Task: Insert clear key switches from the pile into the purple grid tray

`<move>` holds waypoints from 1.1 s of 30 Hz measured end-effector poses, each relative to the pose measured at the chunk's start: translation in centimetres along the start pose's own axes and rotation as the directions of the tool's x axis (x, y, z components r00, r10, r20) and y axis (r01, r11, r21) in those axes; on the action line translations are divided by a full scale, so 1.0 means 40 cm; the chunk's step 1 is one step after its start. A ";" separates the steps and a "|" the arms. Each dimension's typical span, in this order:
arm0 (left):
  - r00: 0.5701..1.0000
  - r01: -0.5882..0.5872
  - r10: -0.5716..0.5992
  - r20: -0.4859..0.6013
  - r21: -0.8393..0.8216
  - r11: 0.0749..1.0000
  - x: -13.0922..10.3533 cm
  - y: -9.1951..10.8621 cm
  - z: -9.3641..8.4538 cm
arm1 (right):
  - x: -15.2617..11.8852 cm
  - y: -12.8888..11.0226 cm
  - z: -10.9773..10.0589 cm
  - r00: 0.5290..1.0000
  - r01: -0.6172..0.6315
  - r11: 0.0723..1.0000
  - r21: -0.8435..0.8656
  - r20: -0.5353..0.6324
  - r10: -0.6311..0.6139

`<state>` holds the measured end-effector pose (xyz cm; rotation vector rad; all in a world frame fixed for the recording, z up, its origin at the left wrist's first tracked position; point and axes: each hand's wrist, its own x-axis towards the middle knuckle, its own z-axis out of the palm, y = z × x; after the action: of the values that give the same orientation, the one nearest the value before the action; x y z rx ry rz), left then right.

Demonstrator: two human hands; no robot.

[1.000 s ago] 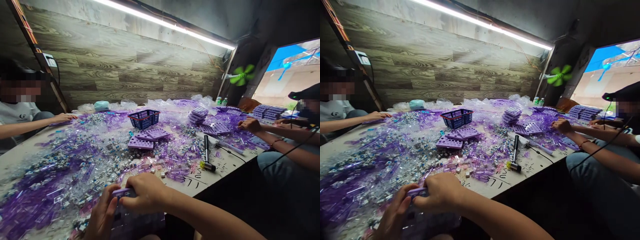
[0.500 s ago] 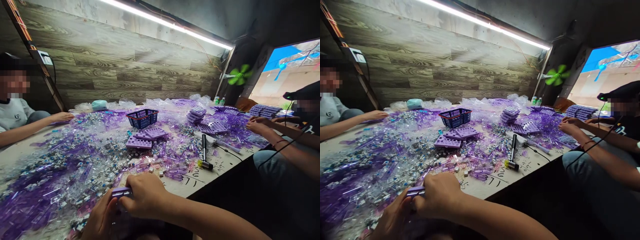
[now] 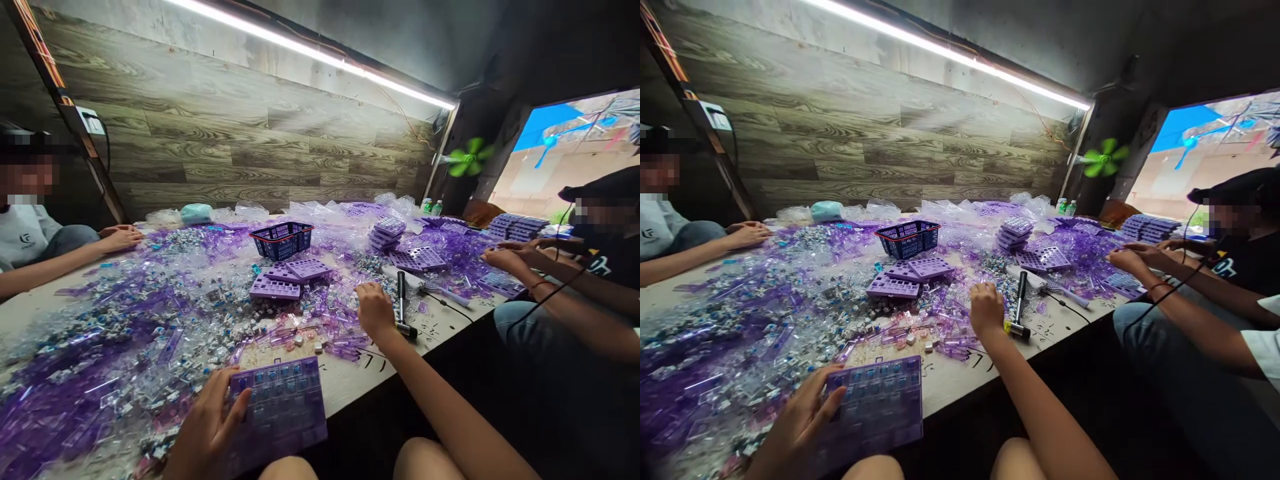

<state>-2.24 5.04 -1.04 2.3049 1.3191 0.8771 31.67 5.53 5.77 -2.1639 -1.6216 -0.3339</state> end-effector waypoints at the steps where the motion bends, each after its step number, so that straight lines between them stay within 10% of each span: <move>1: 1.000 -0.014 0.015 -0.011 0.032 0.999 0.002 -0.010 0.004 | 0.002 0.031 0.012 1.000 -0.020 0.999 -0.034 0.002 0.020; 13: 0.984 -0.006 0.025 -0.175 0.107 0.994 0.003 -0.014 0.045 | 0.076 0.161 0.120 0.979 -0.107 0.975 -0.194 0.149 0.137; 25: 0.923 0.182 -0.214 -0.321 -0.127 0.975 -0.024 0.075 0.009 | 0.107 0.186 0.149 0.963 -0.012 0.977 -0.213 0.261 0.069; 33: 0.930 0.188 -0.219 -0.294 -0.128 0.974 -0.022 0.047 0.017 | 0.088 0.183 0.144 0.981 0.015 0.993 -0.120 0.191 0.009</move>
<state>-0.89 3.32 -0.78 1.9689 1.5692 1.2346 39.38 9.48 0.84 -2.3475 -1.7488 -0.2364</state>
